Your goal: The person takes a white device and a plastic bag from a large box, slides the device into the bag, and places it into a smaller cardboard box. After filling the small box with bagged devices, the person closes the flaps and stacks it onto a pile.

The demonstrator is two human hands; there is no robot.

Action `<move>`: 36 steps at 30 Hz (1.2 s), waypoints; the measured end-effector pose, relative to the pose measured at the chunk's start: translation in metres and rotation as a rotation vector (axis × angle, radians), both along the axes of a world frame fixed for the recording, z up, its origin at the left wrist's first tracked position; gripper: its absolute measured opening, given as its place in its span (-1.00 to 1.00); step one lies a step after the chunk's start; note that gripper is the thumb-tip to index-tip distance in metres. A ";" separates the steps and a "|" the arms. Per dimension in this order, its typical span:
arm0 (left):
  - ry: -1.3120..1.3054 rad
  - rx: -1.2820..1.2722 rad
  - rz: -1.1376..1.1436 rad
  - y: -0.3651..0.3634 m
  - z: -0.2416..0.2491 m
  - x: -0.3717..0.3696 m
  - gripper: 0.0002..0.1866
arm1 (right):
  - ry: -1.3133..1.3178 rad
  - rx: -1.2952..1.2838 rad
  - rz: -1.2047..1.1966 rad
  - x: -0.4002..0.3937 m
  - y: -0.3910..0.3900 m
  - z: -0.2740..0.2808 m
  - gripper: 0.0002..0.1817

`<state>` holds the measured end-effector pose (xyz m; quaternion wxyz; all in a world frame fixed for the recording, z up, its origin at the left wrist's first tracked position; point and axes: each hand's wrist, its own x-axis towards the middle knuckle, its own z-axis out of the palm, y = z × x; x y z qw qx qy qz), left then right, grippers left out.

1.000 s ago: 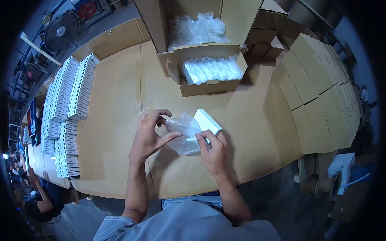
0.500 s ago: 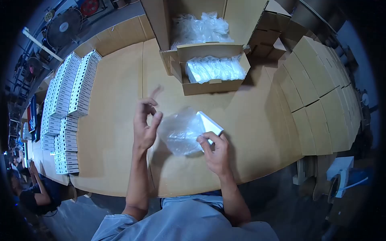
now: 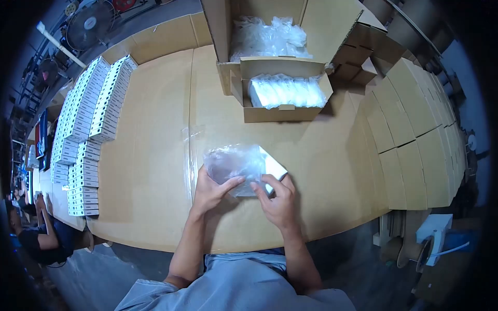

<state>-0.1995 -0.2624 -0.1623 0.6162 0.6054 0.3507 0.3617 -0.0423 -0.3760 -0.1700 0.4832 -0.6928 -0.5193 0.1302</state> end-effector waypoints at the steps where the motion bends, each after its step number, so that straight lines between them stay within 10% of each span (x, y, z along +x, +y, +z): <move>1: -0.002 0.054 0.007 -0.001 0.001 -0.002 -0.42 | 0.017 0.045 0.022 0.003 0.001 0.008 -0.83; 11: 0.101 0.108 -0.156 -0.006 0.002 -0.007 -0.41 | 0.535 0.470 0.047 0.035 0.027 0.062 -0.34; 36: -0.094 -0.138 -0.148 -0.012 -0.024 -0.004 -0.66 | 0.445 -0.042 0.137 0.027 0.047 0.030 -0.73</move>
